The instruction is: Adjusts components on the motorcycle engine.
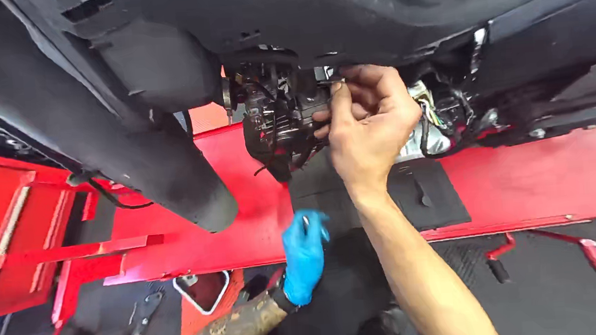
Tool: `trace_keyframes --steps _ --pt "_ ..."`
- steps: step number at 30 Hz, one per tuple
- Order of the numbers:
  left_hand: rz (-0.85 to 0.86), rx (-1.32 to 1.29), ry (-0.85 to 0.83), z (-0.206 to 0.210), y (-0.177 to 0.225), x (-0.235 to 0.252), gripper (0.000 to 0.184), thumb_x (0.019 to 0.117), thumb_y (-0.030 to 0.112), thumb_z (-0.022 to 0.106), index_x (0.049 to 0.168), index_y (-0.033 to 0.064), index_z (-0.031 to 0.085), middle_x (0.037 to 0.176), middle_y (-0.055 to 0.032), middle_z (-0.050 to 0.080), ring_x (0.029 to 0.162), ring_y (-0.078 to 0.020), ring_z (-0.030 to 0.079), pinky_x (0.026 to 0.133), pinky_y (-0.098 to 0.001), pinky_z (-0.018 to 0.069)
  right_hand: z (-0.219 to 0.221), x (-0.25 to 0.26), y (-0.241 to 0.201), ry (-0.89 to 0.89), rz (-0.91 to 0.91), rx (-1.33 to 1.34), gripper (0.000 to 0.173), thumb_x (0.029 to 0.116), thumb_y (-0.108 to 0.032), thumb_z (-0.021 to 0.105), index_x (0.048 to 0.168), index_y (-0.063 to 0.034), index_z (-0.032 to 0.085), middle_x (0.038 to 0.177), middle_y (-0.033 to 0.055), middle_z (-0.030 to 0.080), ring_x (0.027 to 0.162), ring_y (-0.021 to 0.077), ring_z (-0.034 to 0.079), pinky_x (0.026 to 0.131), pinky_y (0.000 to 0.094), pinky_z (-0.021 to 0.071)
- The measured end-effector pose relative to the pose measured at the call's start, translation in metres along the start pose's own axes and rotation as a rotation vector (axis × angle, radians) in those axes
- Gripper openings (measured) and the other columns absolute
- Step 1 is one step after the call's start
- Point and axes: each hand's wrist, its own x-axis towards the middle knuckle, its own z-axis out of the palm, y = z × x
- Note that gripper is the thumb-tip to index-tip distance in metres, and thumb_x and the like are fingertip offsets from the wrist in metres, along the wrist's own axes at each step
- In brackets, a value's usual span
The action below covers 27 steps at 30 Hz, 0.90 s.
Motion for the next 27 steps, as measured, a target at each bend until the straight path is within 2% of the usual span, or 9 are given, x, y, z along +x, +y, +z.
trace_keyframes --steps 2,6,8,10,11,13,18,23,27 --pt "0.032 -0.144 0.165 0.002 0.015 0.045 0.025 0.107 0.007 0.044 0.102 -0.0025 0.067 0.075 0.0027 0.067 0.061 -0.0014 0.06 0.057 -0.0182 0.0532 0.005 -0.002 -0.005 0.017 0.051 0.008 0.018 0.1038 -0.014 0.062 0.119 -0.0045 0.061 0.097 0.0074 0.073 0.057 0.0175 0.072 0.044 0.0333 0.0631" --pt "0.105 -0.423 0.349 0.01 0.046 0.102 0.02 0.1054 0.002 0.048 0.104 -0.0047 0.067 0.08 -0.0038 0.071 0.066 -0.0081 0.065 0.06 -0.0231 0.0557 0.021 0.004 -0.013 0.08 0.223 0.059 0.017 0.1044 -0.024 0.063 0.109 -0.0077 0.066 0.078 0.0059 0.072 0.046 0.0182 0.066 0.037 0.0334 0.0569" --pt "0.134 -0.446 0.394 0.013 0.062 0.118 0.021 0.1048 0.003 0.05 0.11 -0.0042 0.07 0.09 -0.006 0.074 0.075 -0.0108 0.069 0.068 -0.026 0.059 0.03 0.014 -0.017 0.13 0.307 0.07 0.012 0.1015 -0.015 0.065 0.102 -0.0039 0.068 0.074 0.0072 0.072 0.046 0.0175 0.066 0.038 0.0323 0.0571" --pt "0.206 -0.394 0.432 0.013 0.07 0.132 0.021 0.1041 0.003 0.054 0.113 -0.0024 0.072 0.103 -0.0079 0.077 0.096 -0.0153 0.073 0.084 -0.0318 0.0618 0.037 0.027 -0.019 0.183 0.373 0.091 0.006 0.0954 -0.004 0.068 0.093 0.0017 0.068 0.07 0.0098 0.072 0.044 0.0179 0.066 0.037 0.032 0.0571" --pt "0.22 -0.373 0.42 0.013 0.073 0.138 0.021 0.104 0.005 0.055 0.114 -0.0011 0.073 0.112 -0.0089 0.076 0.108 -0.0181 0.072 0.094 -0.0353 0.0606 0.038 0.031 -0.022 0.178 0.408 0.091 0.005 0.0945 -0.001 0.067 0.091 0.0023 0.067 0.068 0.0098 0.071 0.044 0.0173 0.065 0.037 0.0312 0.0567" --pt "0.19 -0.366 0.335 0.013 0.077 0.144 0.024 0.1046 0.007 0.056 0.122 0.0008 0.072 0.123 -0.0087 0.074 0.12 -0.0186 0.069 0.103 -0.037 0.0567 0.038 0.034 -0.026 0.153 0.474 0.08 0.006 0.095 0.0 0.066 0.089 0.0022 0.066 0.066 0.009 0.068 0.042 0.0157 0.063 0.037 0.0287 0.055" --pt "0.084 -0.365 0.115 0.012 0.084 0.147 0.032 0.1073 0.014 0.051 0.133 0.0092 0.069 0.132 -0.003 0.07 0.114 -0.0118 0.068 0.096 -0.0333 0.0571 0.036 0.042 -0.04 0.161 0.664 0.09 0.006 0.093 0.001 0.065 0.088 -0.0011 0.064 0.062 0.0083 0.063 0.039 0.0126 0.055 0.034 0.0238 0.0462" --pt "0.015 -0.495 0.055 0.006 0.094 0.148 0.032 0.1085 0.01 0.047 0.131 0.0043 0.069 0.14 -0.0049 0.065 0.126 -0.0131 0.062 0.105 -0.033 0.0517 0.039 0.048 -0.046 0.2 0.794 0.025 0.009 0.0907 -0.002 0.064 0.083 -0.0054 0.059 0.062 0.0065 0.06 0.04 0.0117 0.053 0.035 0.0225 0.0441" --pt "0.039 -0.536 0.04 0.008 0.093 0.147 0.033 0.1083 0.008 0.047 0.135 0.002 0.066 0.144 -0.0061 0.062 0.132 -0.0138 0.059 0.111 -0.0335 0.0484 0.037 0.049 -0.044 0.178 0.793 -0.046 0.012 0.0905 -0.004 0.065 0.082 -0.0082 0.058 0.061 0.0044 0.057 0.039 0.0097 0.049 0.035 0.0211 0.0387"
